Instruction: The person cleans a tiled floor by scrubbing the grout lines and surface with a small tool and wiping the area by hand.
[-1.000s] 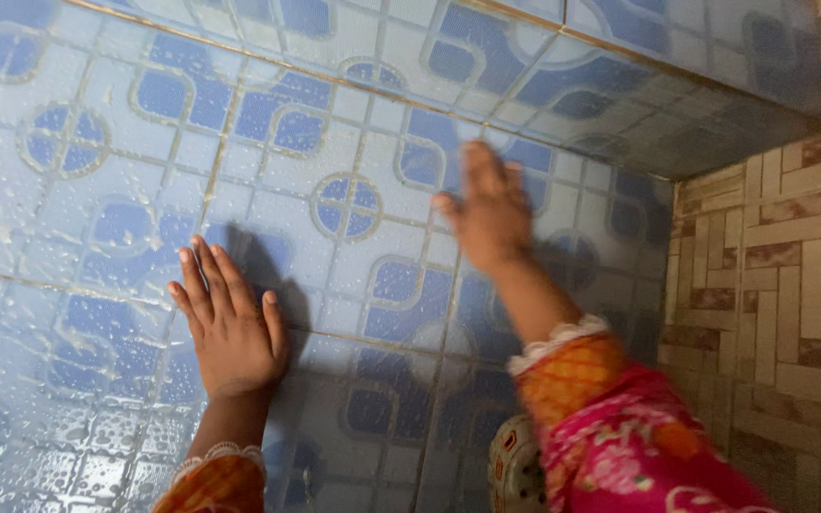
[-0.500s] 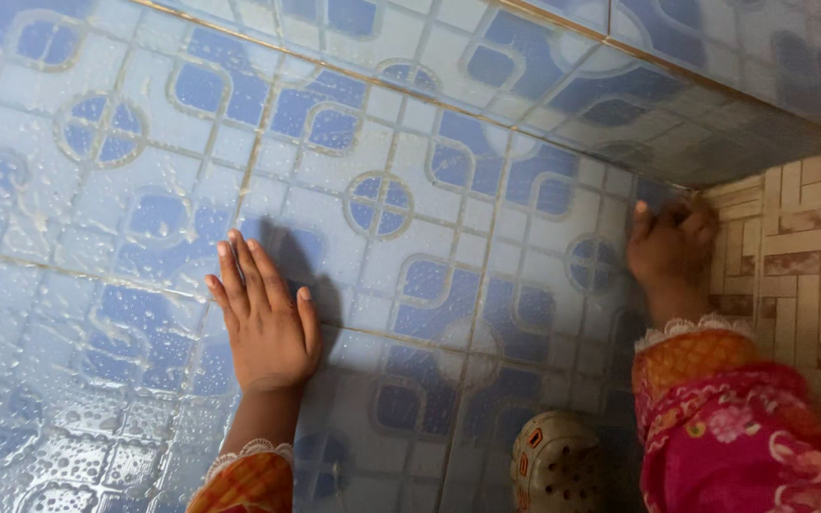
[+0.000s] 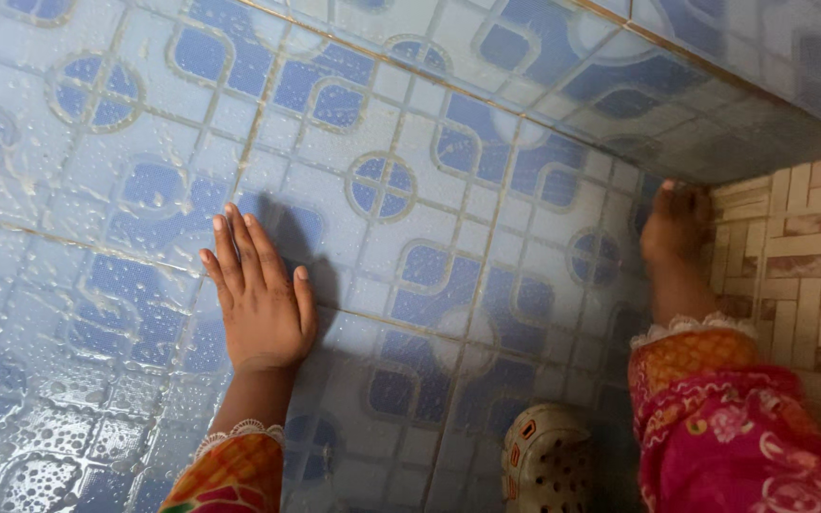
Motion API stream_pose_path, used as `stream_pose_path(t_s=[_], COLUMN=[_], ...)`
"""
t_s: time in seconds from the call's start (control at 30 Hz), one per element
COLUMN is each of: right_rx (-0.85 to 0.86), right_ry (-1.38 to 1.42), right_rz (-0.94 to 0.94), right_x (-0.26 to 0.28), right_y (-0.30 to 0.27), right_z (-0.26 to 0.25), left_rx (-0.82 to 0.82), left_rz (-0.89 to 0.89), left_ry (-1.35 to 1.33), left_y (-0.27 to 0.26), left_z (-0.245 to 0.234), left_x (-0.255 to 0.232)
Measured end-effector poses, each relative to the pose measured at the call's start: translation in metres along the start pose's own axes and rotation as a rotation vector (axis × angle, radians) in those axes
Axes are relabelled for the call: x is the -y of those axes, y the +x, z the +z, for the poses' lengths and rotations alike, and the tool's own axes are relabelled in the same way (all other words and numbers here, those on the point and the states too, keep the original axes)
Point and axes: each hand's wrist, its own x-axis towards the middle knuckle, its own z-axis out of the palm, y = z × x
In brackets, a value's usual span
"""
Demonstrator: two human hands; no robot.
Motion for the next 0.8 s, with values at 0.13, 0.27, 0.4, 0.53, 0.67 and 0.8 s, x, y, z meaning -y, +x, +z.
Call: stream_pose_path(t_s=[0.13,0.27,0.4,0.53,0.67,0.8], right_rx=[-0.02,-0.102,-0.104,0.0,-0.137,-0.452], right_ry=[-0.03,0.332,0.315,0.482,0.618,0.04], right_rz=[-0.045,-0.423,-0.871,-0.887,-0.851,-0.577], right_x=[0.009,0.106,0.262,0.338,0.273,0.057], right_y=[-0.012,-0.045,-0.117,-0.156,-0.085,0.006], right_z=[0.012,0.064,0.086,0.079,0.092,0.073], left_rx=[-0.006,-0.029,-0.014,-0.04,-0.04,-0.031], left_rz=[0.008,0.024,0.008,0.0,-0.002,-0.012], left_ry=[-0.007,-0.02,-0.019,-0.041,-0.02,-0.039], left_y=[0.001,-0.001,-0.001,0.0,-0.001,-0.002], left_z=[0.001,0.001,0.0,0.002,0.004,0.002], left_x=[0.003,0.002,0.0,0.001,0.002,0.001])
